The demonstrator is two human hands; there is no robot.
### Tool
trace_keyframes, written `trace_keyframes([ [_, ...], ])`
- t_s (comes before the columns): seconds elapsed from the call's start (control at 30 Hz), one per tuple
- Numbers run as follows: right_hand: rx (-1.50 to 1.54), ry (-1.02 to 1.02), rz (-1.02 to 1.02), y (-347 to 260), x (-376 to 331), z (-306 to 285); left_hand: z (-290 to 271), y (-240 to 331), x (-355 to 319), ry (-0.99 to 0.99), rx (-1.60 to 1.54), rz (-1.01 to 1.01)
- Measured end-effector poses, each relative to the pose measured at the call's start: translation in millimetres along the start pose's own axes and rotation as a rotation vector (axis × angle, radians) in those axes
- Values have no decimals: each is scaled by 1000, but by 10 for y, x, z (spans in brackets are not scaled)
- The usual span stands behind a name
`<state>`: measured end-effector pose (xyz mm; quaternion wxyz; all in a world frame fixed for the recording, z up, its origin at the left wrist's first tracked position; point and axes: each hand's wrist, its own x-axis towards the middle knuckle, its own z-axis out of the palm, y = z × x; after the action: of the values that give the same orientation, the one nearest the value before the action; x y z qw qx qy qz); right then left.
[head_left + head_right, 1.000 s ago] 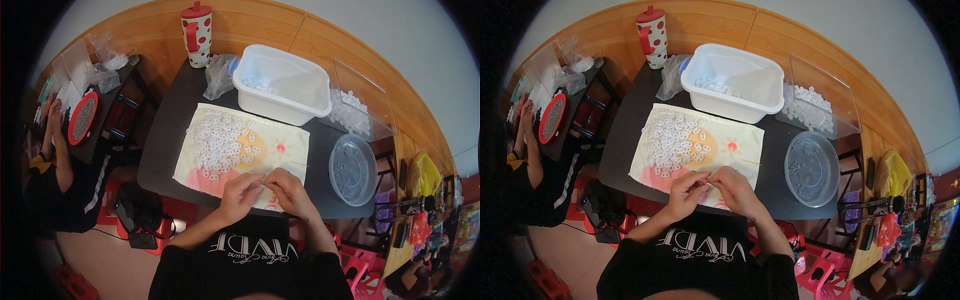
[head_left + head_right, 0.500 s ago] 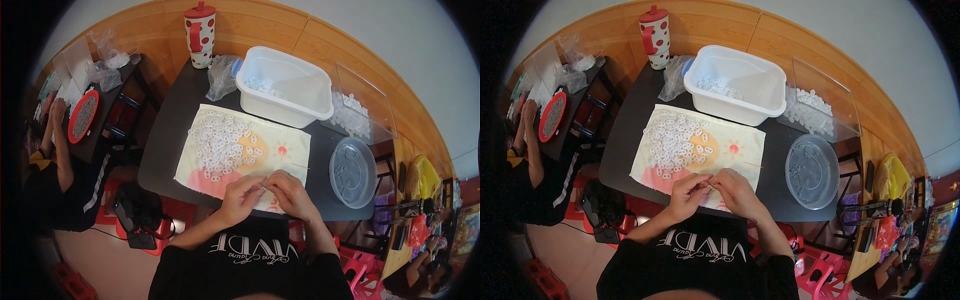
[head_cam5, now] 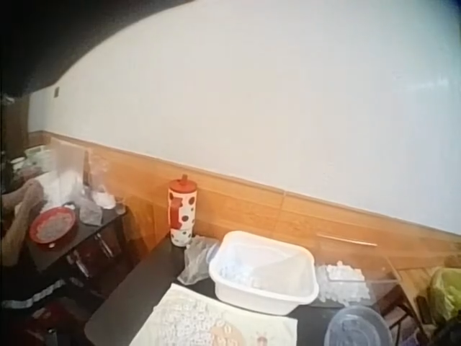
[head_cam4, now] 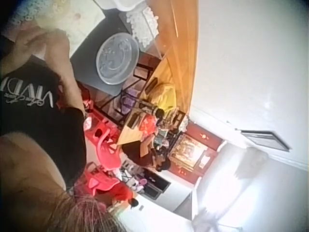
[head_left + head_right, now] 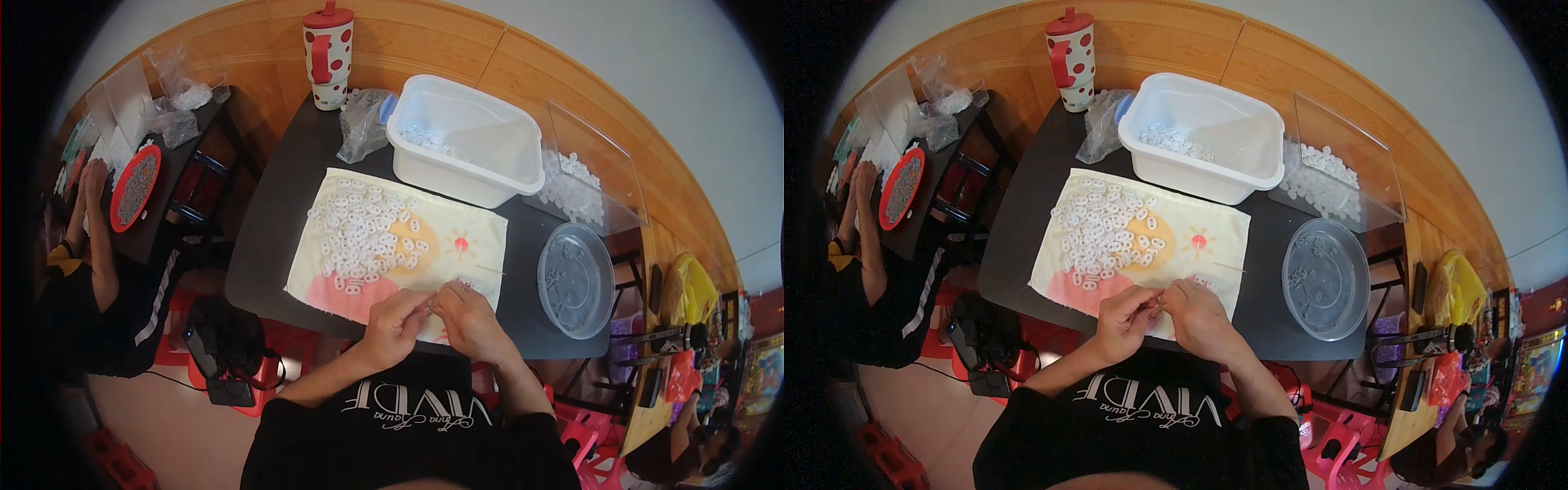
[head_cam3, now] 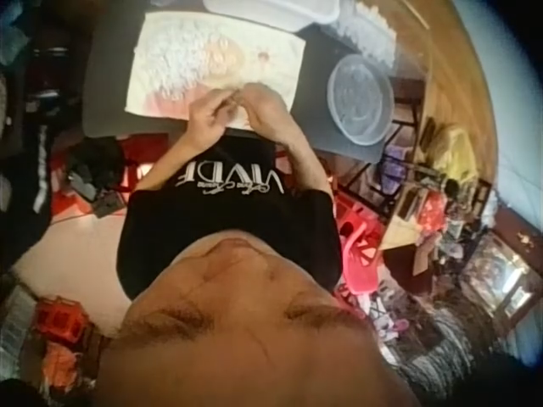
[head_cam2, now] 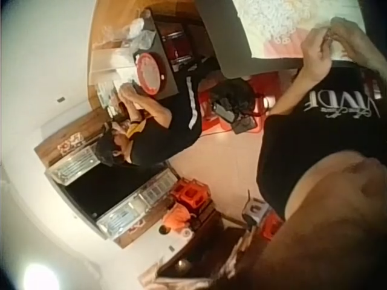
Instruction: Assembling small white plastic ring-like components together by hand on a workstation table.
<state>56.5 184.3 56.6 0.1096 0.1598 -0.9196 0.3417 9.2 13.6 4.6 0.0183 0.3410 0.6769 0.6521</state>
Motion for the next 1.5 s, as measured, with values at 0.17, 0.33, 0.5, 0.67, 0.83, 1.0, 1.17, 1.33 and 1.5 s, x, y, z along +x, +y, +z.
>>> trace_keyframes([
  [0.17,248,18,119,15,-46,-24,-1,4,-4,10,-129,-78],
  [0.33,434,190,345,15,-89,-130,-10,15,1,20,-119,-66],
  [0.5,458,257,383,119,-165,-148,-13,-13,7,23,-143,-58],
  [0.67,443,208,254,102,-153,-62,-14,-6,26,8,-147,-68],
  [0.83,490,208,209,42,-28,-11,-13,-25,27,-3,-164,-60],
  [1.0,517,190,236,6,-1,9,15,-62,-11,15,-214,-95],
  [1.17,427,187,199,-5,-6,32,12,-80,-19,9,-248,-118],
  [1.33,291,228,93,-13,5,88,24,-119,-36,10,-277,-127],
  [1.5,208,256,14,5,-3,180,29,-92,-36,12,-303,-132],
])
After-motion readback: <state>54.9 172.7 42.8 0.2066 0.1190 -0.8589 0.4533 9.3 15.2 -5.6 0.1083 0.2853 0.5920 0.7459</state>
